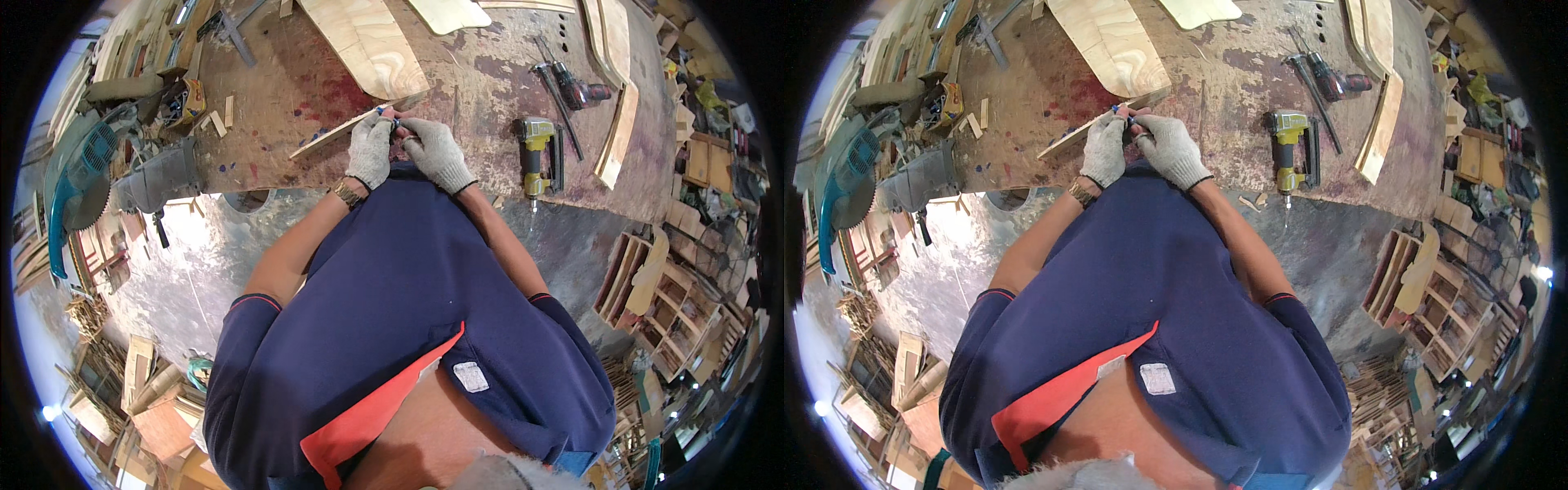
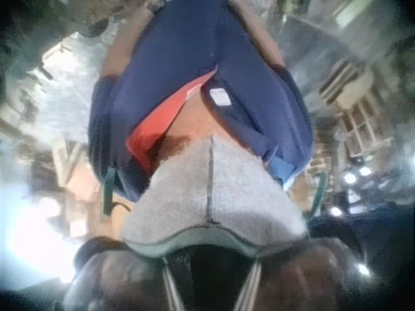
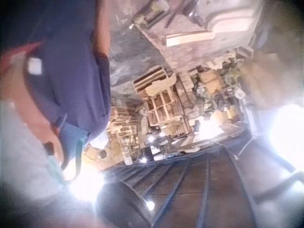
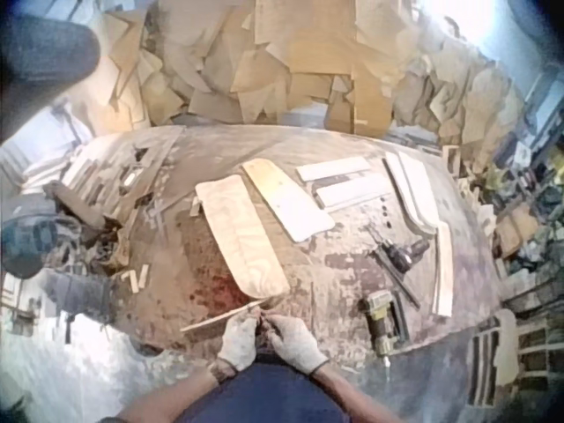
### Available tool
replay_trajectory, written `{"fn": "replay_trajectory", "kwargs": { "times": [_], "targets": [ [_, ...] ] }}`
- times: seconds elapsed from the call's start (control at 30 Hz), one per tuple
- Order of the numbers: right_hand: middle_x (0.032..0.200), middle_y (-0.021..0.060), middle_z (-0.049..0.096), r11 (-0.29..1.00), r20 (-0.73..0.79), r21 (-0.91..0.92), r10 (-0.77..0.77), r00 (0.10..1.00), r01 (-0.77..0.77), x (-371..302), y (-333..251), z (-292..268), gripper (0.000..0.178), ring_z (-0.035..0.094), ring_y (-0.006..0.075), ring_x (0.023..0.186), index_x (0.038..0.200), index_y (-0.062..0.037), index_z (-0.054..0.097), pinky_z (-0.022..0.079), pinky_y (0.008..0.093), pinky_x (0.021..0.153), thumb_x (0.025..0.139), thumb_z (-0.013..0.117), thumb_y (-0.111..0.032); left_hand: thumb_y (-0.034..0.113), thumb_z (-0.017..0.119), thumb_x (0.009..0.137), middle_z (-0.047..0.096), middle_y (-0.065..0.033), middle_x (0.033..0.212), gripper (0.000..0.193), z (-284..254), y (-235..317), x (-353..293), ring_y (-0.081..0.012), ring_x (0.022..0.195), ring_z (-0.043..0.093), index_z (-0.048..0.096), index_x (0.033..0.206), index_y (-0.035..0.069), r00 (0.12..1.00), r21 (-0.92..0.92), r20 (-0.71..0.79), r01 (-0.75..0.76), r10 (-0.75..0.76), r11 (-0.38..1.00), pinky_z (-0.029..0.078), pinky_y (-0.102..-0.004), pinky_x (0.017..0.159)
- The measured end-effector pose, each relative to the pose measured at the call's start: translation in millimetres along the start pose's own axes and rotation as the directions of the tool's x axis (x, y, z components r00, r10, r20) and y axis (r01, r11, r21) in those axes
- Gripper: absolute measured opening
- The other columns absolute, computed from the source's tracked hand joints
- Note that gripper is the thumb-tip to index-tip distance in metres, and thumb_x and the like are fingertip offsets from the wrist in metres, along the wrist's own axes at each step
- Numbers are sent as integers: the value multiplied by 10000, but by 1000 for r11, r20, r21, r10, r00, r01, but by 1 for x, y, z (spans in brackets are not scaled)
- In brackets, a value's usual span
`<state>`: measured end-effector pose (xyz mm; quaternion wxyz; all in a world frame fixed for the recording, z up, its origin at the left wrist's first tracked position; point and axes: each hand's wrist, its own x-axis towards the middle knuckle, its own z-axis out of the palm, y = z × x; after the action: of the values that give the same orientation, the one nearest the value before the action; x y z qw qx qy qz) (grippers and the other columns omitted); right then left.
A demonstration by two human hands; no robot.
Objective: The person assembles curved wooden pieces on a workbench using a nail gun, then cuts small wooden strips with a miter saw and attaches them to the assembly. The person handles wood pieces, a nail gun, and a miter saw throughout the task.
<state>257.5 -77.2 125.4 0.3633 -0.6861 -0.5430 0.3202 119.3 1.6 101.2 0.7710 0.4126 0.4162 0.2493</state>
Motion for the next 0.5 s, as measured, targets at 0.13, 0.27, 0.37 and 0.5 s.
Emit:
{"fn": "replay_trajectory", "kwargs": {
  "times": [0.13,0.27,0.37,0.5],
  "targets": [
    [812,247,653,988,-29,-110,107,994,-110,-28,-2,-21,211,659,455,810,1028,-39,675,499,503,683,927,624,-217,249,542,1077,725,-201,1118,239,-35,29,32,-279,958,728,582,961,44,896,-481,-444,-270,34,834,567,-352,773],
    [782,227,653,967,-94,-184,158,983,-173,-40,23,-29,212,660,450,780,1096,-79,655,493,519,678,970,603,-242,276,632,1002,707,-162,985,239,-43,18,31,-340,858,700,620,1010,38,768,737,-245,-249,591,629,557,-411,786],
    [851,240,677,959,-58,-209,182,982,-190,-31,43,-18,251,661,466,811,1148,-83,633,502,531,703,982,587,-266,348,744,864,657,-156,993,360,-36,3,32,-367,970,633,643,1031,45,643,943,213,-332,735,17,500,-481,857],
    [918,266,683,964,-7,-202,174,985,-172,-5,57,-5,278,654,483,877,1155,-80,625,497,548,744,955,564,-263,453,824,768,634,-120,976,473,-35,-4,46,-327,962,629,667,992,67,627,948,274,-305,729,-93,509,-464,846]
  ]
}}
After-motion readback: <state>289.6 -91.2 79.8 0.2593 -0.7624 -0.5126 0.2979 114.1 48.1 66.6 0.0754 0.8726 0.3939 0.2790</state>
